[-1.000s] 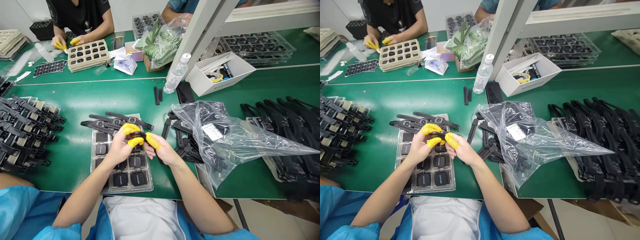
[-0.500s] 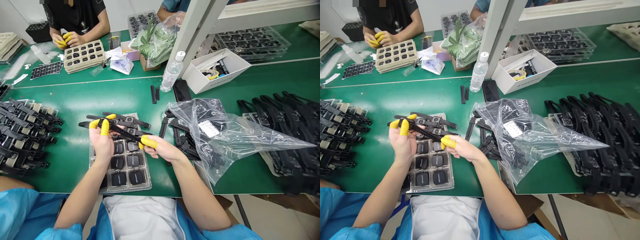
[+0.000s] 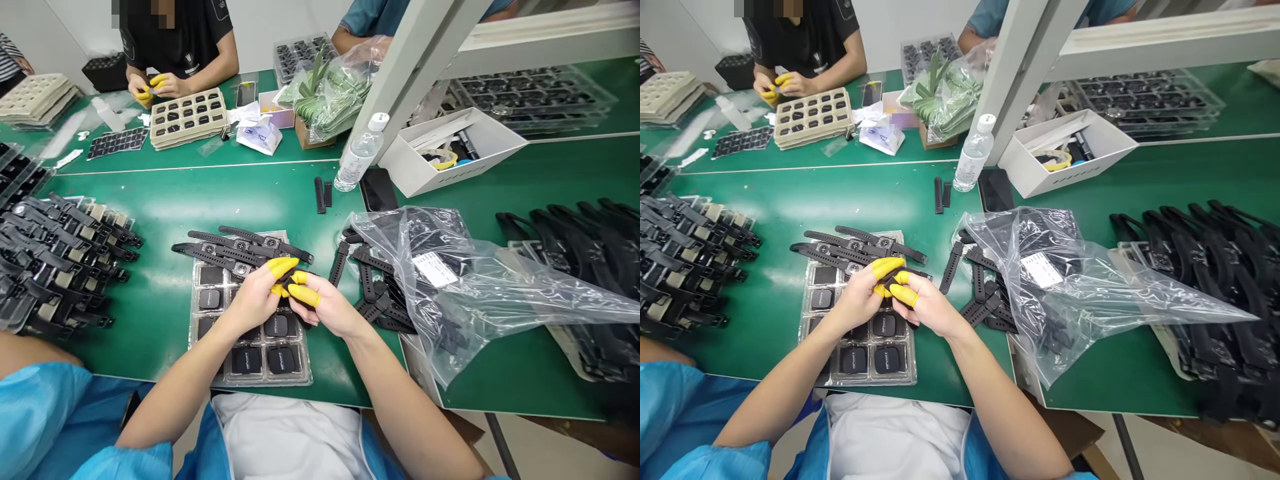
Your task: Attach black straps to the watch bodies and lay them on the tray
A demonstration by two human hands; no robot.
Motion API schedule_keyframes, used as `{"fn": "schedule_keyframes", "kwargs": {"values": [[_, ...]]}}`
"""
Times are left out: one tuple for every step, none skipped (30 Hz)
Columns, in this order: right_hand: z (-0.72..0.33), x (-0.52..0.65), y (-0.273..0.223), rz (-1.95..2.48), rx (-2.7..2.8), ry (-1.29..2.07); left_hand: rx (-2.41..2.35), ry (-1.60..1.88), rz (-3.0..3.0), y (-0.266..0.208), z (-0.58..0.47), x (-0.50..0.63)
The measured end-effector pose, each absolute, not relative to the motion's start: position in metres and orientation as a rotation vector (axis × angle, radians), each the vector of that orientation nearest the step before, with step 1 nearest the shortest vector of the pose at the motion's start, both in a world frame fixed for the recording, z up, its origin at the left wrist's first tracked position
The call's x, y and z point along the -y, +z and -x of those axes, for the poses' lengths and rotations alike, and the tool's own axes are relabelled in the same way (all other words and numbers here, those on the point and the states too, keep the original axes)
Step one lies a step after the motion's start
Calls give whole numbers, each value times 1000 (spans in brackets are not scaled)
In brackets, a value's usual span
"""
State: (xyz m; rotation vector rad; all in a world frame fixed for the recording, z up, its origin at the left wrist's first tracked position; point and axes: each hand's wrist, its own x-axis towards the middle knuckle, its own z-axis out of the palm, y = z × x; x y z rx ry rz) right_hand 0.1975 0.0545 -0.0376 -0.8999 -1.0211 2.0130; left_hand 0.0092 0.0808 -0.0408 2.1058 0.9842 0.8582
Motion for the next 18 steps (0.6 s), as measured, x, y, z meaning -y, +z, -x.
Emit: {"fn": "schedule_keyframes", "kwargs": {"values": [[-197,-54,-37,906,1016,2033,-969,858,-2153,-42,-8,-81],[-197,-54,-37,911,996,2045,-954,855,-2185,-42,-6,-81],[-197,-54,-36,915,964,2047,-940,852,-2208,-41,-5,-81],[-197,-54,-36,918,921,2042,-931,849,-2223,-40,-5,-81],[-196,-54,-36,917,874,2031,-928,855,-2233,-39,-5,-81],[-195,-54,-35,912,827,2020,-932,864,-2237,-38,-6,-81],[-194,-53,-35,907,785,2011,-943,871,-2237,-37,-7,-80],[-193,-53,-35,903,752,2006,-958,879,-2234,-37,-8,-80],[-191,-52,-35,899,727,2002,-972,886,-2229,-38,-9,-79],[-190,-52,-35,897,708,2001,-982,891,-2225,-38,-10,-78],[-189,-51,-35,894,691,2000,-988,893,-2222,-38,-10,-77],[-188,-50,-35,890,673,2000,-993,890,-2221,-38,-11,-76],[-188,-50,-35,883,654,2001,-999,880,-2219,-38,-12,-76],[-188,-50,-35,875,635,2002,-1004,867,-2219,-37,-12,-75],[-188,-49,-35,868,618,2002,-1005,851,-2220,-36,-13,-75],[-188,-49,-35,865,605,1999,-997,833,-2221,-34,-13,-75],[-189,-50,-35,865,601,1996,-980,819,-2224,-32,-12,-75],[-189,-50,-36,870,606,1994,-960,809,-2228,-29,-12,-75]]}}
